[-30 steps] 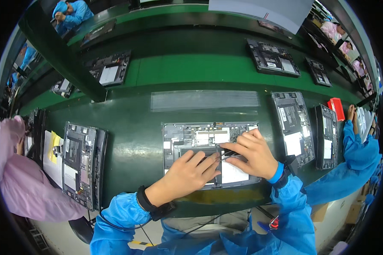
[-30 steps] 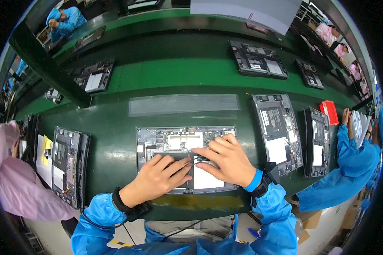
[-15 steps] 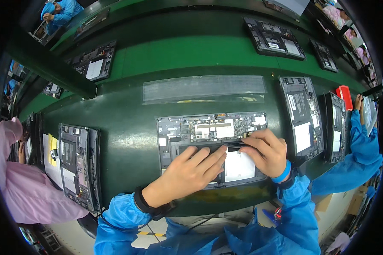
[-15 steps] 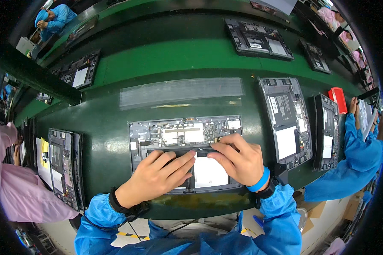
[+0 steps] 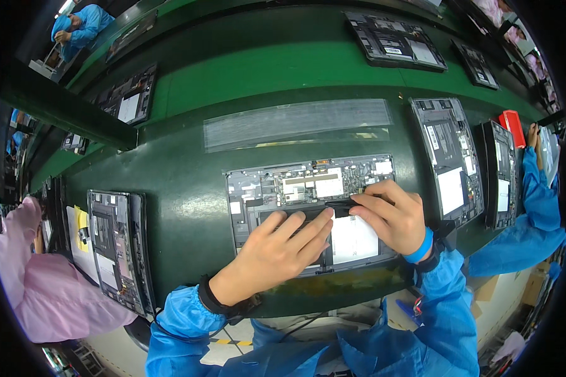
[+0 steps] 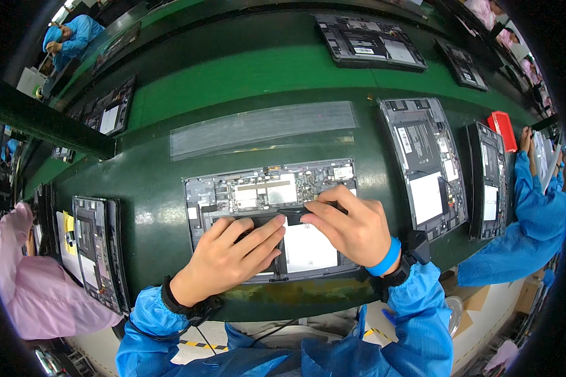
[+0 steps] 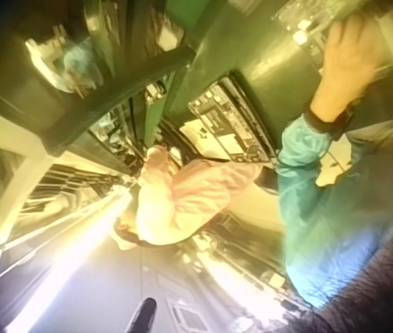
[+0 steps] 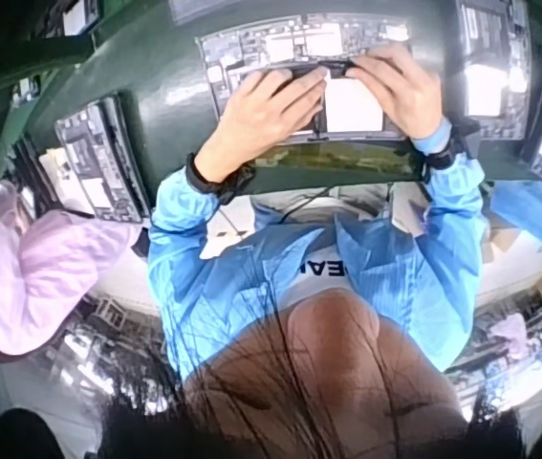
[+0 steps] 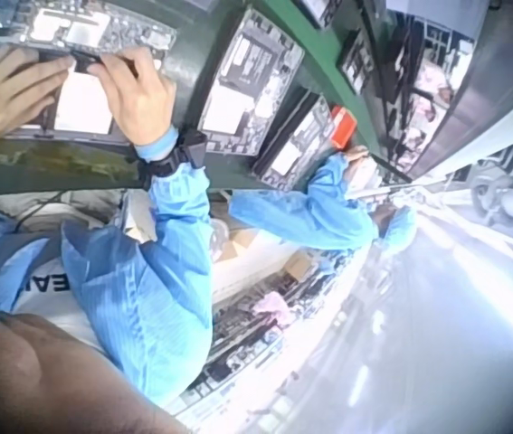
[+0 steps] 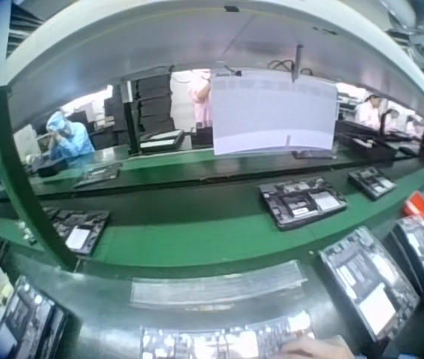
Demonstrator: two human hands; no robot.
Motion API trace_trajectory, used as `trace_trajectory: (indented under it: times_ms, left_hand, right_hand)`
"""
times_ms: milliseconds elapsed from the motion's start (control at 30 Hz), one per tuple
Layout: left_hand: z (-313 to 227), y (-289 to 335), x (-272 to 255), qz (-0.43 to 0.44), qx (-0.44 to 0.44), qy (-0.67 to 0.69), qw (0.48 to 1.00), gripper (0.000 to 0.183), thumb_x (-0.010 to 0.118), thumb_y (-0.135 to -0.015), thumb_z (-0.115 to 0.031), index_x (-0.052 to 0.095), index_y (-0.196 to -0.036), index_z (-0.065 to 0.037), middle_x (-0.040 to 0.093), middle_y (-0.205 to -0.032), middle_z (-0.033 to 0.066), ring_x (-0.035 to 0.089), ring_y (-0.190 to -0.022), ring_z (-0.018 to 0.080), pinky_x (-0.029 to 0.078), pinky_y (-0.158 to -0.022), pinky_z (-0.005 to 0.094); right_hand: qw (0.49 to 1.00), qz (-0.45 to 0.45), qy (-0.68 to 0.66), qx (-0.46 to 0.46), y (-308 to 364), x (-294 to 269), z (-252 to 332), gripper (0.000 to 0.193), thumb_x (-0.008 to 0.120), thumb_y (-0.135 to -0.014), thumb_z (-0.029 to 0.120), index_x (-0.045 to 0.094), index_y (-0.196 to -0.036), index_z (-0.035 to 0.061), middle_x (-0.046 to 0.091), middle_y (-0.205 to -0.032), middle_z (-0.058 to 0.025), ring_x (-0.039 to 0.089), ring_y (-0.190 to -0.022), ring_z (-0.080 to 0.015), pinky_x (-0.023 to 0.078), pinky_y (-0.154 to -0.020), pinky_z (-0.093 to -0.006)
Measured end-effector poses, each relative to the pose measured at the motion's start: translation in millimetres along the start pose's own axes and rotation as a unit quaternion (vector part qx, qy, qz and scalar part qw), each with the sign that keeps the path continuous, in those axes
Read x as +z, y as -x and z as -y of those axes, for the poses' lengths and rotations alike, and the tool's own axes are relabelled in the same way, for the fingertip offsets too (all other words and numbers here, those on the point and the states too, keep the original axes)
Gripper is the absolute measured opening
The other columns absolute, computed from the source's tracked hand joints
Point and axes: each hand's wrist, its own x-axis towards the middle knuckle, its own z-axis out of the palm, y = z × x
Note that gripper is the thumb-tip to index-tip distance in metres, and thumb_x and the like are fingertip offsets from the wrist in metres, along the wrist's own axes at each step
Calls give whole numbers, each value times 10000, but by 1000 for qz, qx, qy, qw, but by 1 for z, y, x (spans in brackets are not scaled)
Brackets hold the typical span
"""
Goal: The person installs internal components and manages ribbon cables inside tablet or small laptop housings, using tweezers and a spudger to precisely position the components and cables.
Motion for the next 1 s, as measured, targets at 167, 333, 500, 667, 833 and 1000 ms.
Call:
trace_trajectory:
  times_ms: [167, 333, 500, 667, 833, 1000]
  left_hand:
    - [2, 0, 1, 5, -1, 7, 1000, 358, 807, -842, -188, 739, -1173, -69, 680, -1342, -8, 581, -920, 175, 483, -776, 312]
    - [0, -2, -3, 0, 2, 4, 1000, 354, 805, -844, -186, 740, -1171, -68, 680, -1344, -7, 583, -922, 177, 483, -779, 314]
    - [4, -3, -2, 1, 2, 3, 1000, 361, 808, -840, -188, 741, -1174, -70, 681, -1341, -9, 584, -928, 177, 482, -786, 313]
    - [1, -3, -1, -2, -12, 10, 1000, 365, 812, -836, -194, 742, -1176, -81, 682, -1341, -18, 581, -932, 175, 484, -797, 311]
    - [1, -1, -1, 0, -9, 8, 1000, 361, 813, -838, -201, 743, -1175, -94, 684, -1336, -28, 579, -929, 170, 484, -802, 308]
    - [1, -2, -2, 3, -4, -1, 1000, 363, 811, -843, -210, 741, -1184, -109, 684, -1335, -43, 580, -933, 166, 479, -802, 308]
  right_hand:
    - [1000, 0, -11, 7, -1, 2, -2, 227, 861, -819, 136, 776, -1000, 29, 672, -931, -80, 695, -677, -232, 566, -576, -351]
    - [1000, -9, -13, -2, -1, 0, -1, 228, 860, -822, 132, 777, -1005, 26, 670, -929, -81, 695, -678, -233, 568, -578, -350]
    - [1000, -10, -11, 0, -3, 1, -2, 220, 858, -824, 128, 777, -1002, 28, 669, -927, -79, 694, -680, -233, 569, -581, -353]
    - [1000, -9, -14, 4, -2, 2, -1, 214, 855, -827, 129, 777, -1000, 30, 666, -924, -75, 693, -679, -234, 568, -579, -356]
    - [1000, -10, -11, -2, -1, 2, 0, 210, 851, -831, 130, 778, -999, 28, 665, -925, -74, 696, -680, -235, 571, -584, -354]
    - [1000, -12, -12, -3, 0, 2, -1, 210, 850, -832, 128, 779, -1002, 27, 667, -926, -74, 698, -679, -235, 572, -586, -354]
